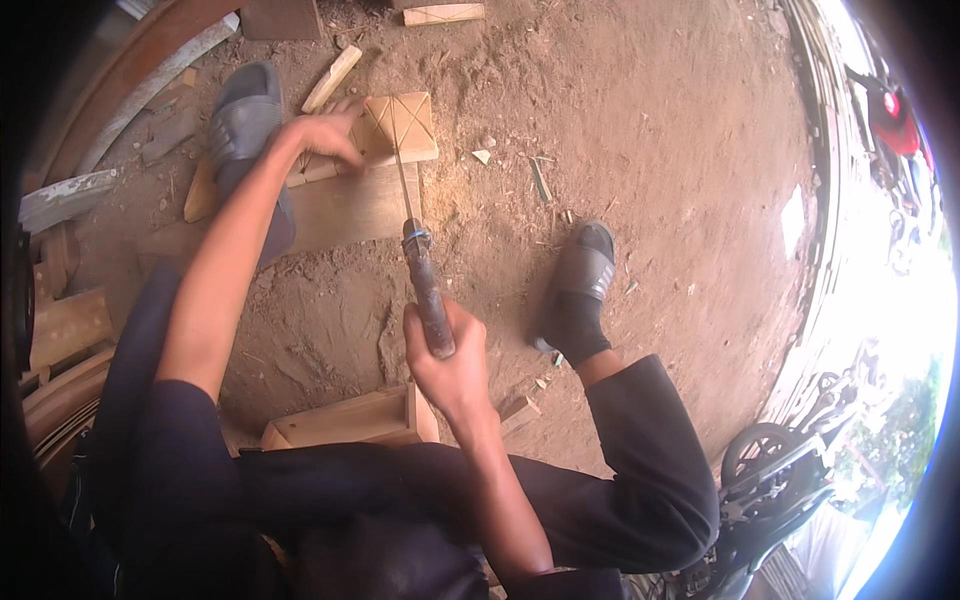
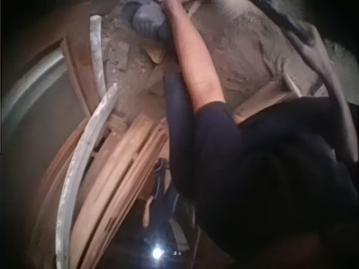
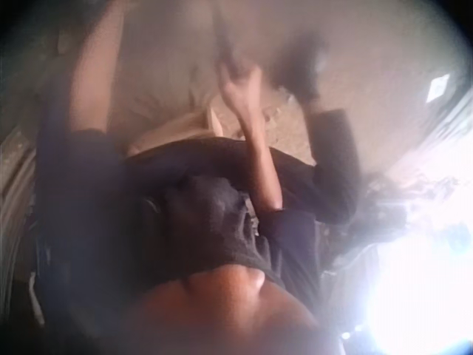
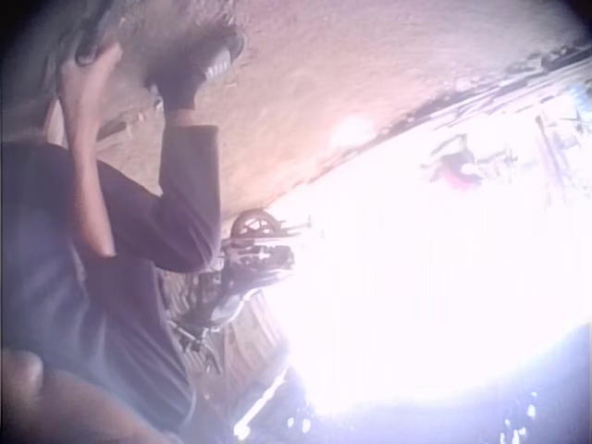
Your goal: The person sits on the ground and uses a hand saw to cut a small rectangular block of wood. They hold the wood steady with their left hand and saw back and forth with their right hand, creating sawdust on the dirt floor.
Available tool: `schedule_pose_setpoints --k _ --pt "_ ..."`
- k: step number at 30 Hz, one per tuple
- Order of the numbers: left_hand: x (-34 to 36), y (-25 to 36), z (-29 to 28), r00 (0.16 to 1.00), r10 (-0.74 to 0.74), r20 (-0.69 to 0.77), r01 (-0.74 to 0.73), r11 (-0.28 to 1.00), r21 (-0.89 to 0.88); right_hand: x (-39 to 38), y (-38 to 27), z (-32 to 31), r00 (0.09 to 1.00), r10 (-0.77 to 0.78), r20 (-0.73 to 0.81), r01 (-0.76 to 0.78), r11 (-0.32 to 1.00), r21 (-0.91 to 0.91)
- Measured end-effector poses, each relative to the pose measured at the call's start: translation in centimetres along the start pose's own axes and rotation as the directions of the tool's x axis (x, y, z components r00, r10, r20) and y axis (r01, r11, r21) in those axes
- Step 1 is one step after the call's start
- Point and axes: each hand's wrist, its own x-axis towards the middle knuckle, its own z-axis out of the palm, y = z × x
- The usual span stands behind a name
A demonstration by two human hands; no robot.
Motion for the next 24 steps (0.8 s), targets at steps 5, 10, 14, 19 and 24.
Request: schedule_pose_setpoints --k 5,10,14,19,24 --pt "-2.0 0.8 0.0 0.997 -0.060 -0.046 0.059 0.998 -0.013 -0.7 -0.8 1.3 1.000 0.026 -0.002 -0.026 0.999 -0.033" --pt "-3.5 2.5 2.7 0.979 -0.005 -0.203 0.017 0.998 0.055 -2.8 -4.8 -0.6 0.987 0.154 0.051 -0.153 0.988 -0.014" --pt "-3.7 2.2 4.6 0.930 -0.013 -0.369 0.018 1.000 0.011 -7.3 -5.6 -2.4 0.981 0.192 0.035 -0.190 0.980 -0.064" --pt "-3.7 3.3 5.7 0.887 -0.081 -0.455 0.081 0.997 -0.020 -12.8 -7.3 -3.6 0.979 0.206 0.006 -0.204 0.974 -0.095" --pt "-5.0 3.8 5.5 0.872 -0.100 -0.479 0.094 0.995 -0.037 -12.0 -5.8 -3.3 0.974 0.223 0.024 -0.222 0.974 -0.043"
